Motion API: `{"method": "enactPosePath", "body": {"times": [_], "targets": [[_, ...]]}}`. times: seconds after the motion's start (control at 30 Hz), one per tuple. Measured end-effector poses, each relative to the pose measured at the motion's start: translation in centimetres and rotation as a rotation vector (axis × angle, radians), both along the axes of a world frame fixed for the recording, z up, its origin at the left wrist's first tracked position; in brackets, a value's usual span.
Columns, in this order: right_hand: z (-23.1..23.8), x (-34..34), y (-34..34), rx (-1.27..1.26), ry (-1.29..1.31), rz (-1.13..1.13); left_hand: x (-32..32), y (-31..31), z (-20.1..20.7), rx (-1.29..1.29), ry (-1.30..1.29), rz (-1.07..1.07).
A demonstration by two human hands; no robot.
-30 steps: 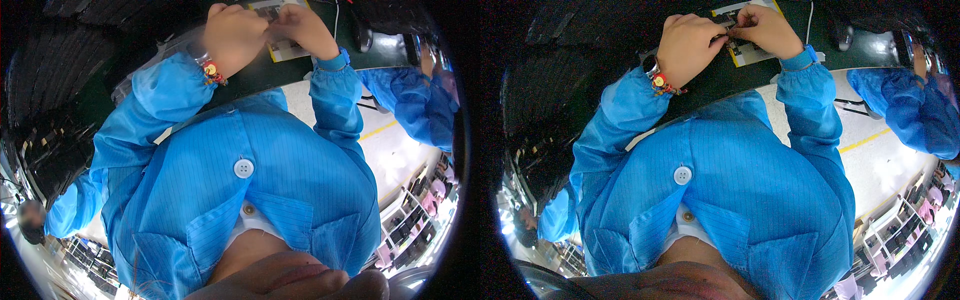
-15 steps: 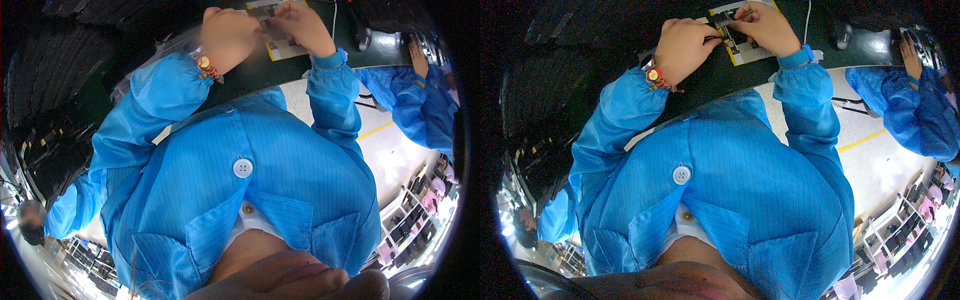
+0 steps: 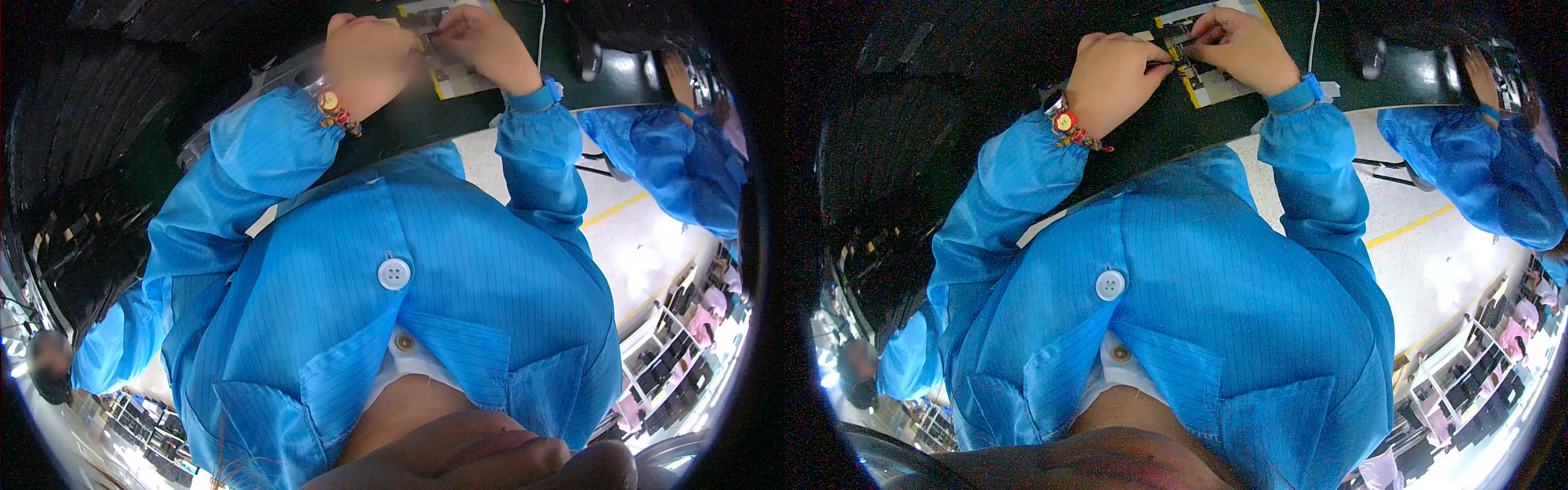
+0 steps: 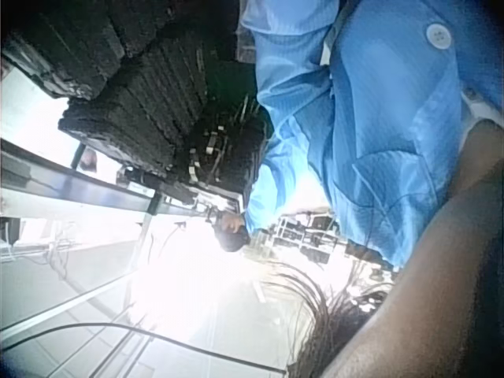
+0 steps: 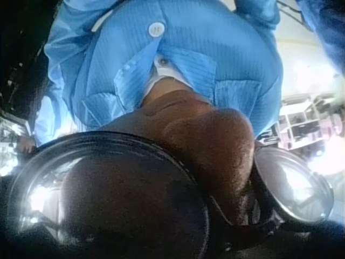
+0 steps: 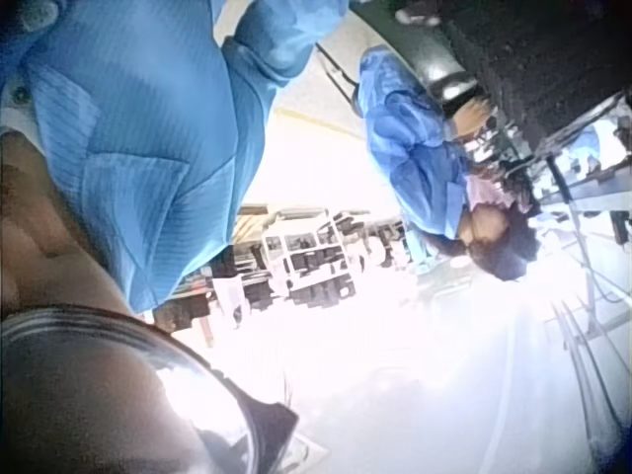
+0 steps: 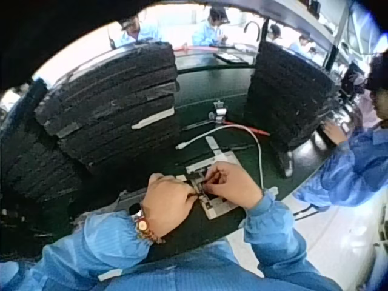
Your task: Testing the functionality of tablet screens and internal components at a factory assembly line.
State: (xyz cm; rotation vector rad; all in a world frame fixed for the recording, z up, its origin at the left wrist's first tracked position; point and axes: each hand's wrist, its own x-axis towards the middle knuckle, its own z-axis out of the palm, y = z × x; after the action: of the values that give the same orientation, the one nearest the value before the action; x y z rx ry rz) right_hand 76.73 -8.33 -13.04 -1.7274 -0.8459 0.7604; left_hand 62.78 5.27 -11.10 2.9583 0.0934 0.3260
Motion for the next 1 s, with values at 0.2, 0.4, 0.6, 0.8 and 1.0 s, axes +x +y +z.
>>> {"method": "enactPosePath", "body": {"times": [0.2, 0.4, 0.6, 0.8, 1.0], "targets": [[0.6, -0.5, 0.1, -0.085, -0.274, 0.054, 0.1, -0.2, 0.4, 0.018, 0.058, 0.027], [0.6, -0.7, 0.1, -0.066, -0.341, 0.050, 0.0, -0.2, 0.2, 0.022, 0.000, 0.009], [-0.4, -0.3, 0.1, -0.066, -0.325, 0.046, 0.3, -0.3, 0.0, 0.037, 0.031, 0.023], [0.2, -0.3, 0.6, -0.090, -0.406, 0.099, -0.1, -0.2, 0.7, 0.051, 0.065, 0.049], [1.5, -0.2, 0.1, -0.145, -0.180, 0.083, -0.1, -0.2, 0.1, 0.047, -0.008, 0.018]]}}
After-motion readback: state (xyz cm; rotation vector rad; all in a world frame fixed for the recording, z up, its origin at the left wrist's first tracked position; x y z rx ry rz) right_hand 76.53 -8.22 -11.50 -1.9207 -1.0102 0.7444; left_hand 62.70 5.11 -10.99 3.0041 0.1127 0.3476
